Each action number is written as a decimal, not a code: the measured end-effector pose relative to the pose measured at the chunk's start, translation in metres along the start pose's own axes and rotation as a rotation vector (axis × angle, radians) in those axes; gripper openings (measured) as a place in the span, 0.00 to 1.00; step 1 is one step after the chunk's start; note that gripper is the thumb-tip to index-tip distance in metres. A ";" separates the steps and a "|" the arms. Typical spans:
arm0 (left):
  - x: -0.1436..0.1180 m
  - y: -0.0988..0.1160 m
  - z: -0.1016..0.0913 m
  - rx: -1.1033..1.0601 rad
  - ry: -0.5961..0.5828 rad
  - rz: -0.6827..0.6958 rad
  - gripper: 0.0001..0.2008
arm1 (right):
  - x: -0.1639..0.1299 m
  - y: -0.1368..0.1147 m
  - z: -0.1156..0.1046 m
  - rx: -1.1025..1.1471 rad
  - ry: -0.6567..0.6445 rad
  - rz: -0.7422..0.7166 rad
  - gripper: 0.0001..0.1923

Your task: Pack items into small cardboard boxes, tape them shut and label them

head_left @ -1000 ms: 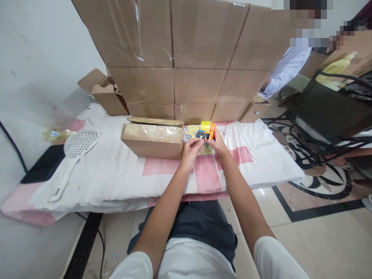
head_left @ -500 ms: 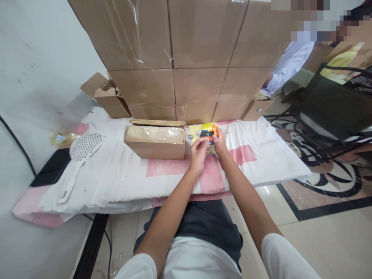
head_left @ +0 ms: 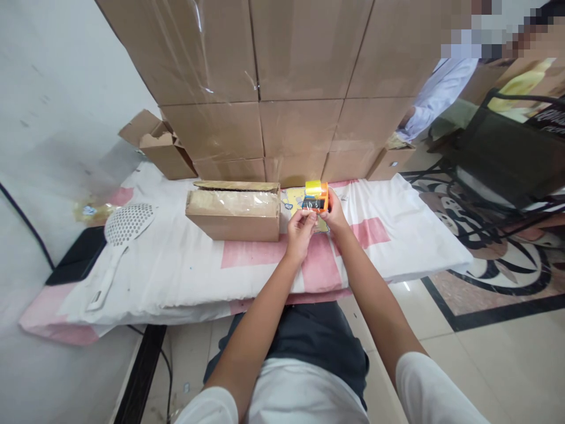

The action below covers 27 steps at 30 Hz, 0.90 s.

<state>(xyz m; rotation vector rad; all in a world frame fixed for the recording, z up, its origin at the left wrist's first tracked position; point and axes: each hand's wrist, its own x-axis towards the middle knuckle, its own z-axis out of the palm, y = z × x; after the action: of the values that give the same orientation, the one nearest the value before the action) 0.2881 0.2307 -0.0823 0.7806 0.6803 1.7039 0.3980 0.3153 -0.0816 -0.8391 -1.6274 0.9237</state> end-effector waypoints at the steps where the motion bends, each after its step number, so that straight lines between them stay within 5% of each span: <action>1: 0.000 -0.001 -0.001 0.006 0.017 0.020 0.23 | 0.000 -0.001 0.000 -0.008 -0.015 0.005 0.57; 8: 0.001 0.002 -0.007 0.028 0.113 0.074 0.23 | 0.002 0.000 -0.001 -0.038 -0.153 -0.015 0.57; 16: 0.006 0.015 -0.002 -0.014 -0.038 -0.049 0.24 | 0.001 0.001 -0.001 -0.216 0.101 -0.124 0.47; 27: 0.022 0.017 0.003 0.043 -0.059 0.011 0.27 | -0.002 -0.009 0.013 -0.093 0.158 0.043 0.43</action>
<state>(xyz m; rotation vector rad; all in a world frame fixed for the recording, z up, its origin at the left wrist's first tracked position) 0.2765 0.2483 -0.0637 0.8629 0.6756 1.6745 0.3848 0.3078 -0.0769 -0.9897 -1.5296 0.7954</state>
